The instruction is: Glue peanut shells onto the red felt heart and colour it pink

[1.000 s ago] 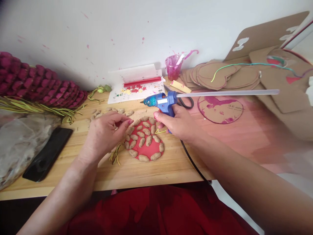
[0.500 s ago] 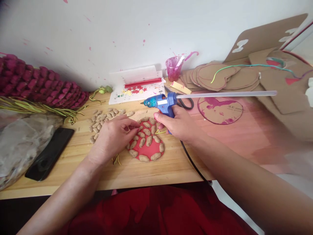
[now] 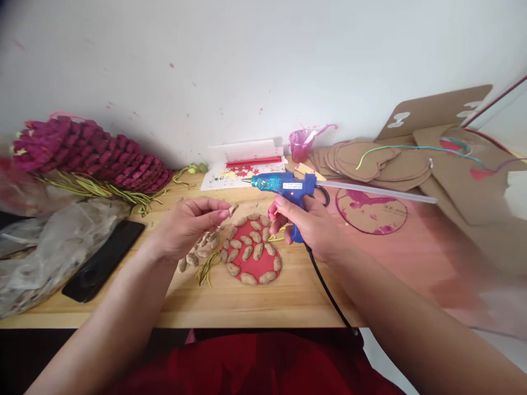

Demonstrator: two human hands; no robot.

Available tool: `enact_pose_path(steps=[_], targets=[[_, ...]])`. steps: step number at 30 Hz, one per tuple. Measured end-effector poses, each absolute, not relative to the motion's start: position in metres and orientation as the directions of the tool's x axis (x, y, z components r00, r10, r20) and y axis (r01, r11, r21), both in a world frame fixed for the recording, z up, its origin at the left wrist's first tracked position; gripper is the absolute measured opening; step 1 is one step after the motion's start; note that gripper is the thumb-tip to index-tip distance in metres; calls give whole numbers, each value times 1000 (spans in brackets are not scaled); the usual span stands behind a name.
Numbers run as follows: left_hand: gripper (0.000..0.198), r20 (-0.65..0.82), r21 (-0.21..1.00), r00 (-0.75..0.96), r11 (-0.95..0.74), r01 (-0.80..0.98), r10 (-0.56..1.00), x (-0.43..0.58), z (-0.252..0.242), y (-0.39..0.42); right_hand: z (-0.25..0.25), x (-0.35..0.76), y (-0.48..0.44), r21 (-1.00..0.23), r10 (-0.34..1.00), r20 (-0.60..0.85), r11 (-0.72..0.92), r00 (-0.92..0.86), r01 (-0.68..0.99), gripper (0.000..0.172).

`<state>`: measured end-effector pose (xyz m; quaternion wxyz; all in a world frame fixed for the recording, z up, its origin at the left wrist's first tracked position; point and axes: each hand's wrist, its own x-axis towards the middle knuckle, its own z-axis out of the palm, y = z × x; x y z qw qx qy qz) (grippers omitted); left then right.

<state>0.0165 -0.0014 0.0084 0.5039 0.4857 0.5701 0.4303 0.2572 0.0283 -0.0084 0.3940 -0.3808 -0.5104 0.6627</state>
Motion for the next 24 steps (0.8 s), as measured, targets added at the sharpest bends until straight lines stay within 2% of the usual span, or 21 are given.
enact_pose_path(steps=[3, 8, 15, 24], targets=[[33, -256, 931, 55, 262, -256, 965, 13, 19, 2, -1, 260, 25, -959, 900, -22, -142, -435, -245, 39], [30, -258, 823, 164, 306, -480, 952, 13, 15, 8, 3, 264, 18, -961, 880, 47, -90, -473, -262, 42], [27, -254, 769, 199, 323, -551, 946, 11, -2, 11, -1, 264, 9, -998, 836, 65, 62, -545, -25, 41], [28, -260, 805, 153, 302, -511, 953, 14, -7, 10, -5, 263, 7, -984, 871, 67, 137, -487, 110, 37]])
